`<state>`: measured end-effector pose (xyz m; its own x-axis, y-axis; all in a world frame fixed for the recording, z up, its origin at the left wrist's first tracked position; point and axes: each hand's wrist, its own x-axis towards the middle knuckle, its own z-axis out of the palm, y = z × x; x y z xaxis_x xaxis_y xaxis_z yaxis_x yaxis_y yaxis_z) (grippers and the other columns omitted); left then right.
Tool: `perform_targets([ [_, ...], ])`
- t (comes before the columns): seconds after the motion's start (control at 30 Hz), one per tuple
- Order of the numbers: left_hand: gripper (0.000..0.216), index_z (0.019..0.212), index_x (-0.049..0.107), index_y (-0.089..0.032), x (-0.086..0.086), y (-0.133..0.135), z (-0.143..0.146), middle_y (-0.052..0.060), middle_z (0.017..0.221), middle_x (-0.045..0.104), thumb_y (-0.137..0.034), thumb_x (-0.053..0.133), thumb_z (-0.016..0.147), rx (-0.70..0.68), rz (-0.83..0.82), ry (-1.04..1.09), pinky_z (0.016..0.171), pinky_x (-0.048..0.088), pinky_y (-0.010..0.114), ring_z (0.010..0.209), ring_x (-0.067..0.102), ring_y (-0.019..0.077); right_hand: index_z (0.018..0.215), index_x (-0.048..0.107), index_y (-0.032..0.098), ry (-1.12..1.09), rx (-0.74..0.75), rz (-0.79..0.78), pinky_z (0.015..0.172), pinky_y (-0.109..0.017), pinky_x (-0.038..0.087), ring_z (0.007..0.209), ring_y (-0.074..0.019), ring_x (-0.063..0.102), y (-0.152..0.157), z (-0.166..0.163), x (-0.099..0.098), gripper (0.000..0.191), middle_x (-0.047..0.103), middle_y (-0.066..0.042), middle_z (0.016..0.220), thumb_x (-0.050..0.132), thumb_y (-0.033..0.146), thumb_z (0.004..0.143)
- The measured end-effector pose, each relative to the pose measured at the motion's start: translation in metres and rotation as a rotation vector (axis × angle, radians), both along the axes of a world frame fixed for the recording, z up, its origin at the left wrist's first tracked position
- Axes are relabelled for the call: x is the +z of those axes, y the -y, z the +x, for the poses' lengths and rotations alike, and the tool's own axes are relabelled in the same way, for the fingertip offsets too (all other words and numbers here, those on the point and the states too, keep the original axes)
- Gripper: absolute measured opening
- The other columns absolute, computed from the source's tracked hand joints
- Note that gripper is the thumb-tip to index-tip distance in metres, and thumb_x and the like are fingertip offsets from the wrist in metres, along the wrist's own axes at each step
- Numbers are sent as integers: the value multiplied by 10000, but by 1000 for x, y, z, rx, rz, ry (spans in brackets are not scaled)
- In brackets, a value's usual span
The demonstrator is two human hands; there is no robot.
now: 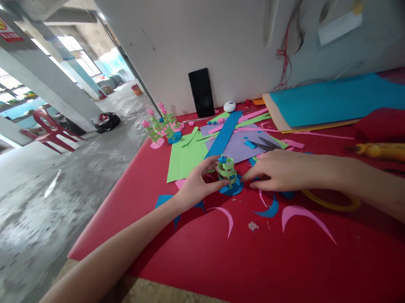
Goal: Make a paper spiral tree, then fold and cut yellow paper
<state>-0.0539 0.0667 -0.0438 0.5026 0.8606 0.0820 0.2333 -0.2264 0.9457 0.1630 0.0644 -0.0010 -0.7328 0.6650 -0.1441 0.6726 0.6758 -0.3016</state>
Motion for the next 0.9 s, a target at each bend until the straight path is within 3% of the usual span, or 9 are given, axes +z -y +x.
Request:
perform_targets([
  [0.33,541,1162,447,-161,0,0,0,82,1007,583,-251,673,679,0,28,-17,908,391,353,996,535,220,831,672,297,41,-20,29,472,-217,222,534,-98,462,3,-1,1,254,604,5,649,423,304,787],
  [0.6,567,1166,454,-176,0,-1,0,86,1063,549,-264,690,658,33,39,-56,928,369,366,1032,506,231,828,679,266,31,-4,30,461,-218,216,517,-89,456,3,-2,1,255,607,-7,655,430,295,780],
  [0.9,601,1207,400,-206,2,0,1,67,988,572,-220,676,674,11,26,-36,882,395,349,965,537,207,915,665,299,44,11,41,477,-221,234,577,-106,513,3,-1,-1,266,636,6,717,433,278,787],
])
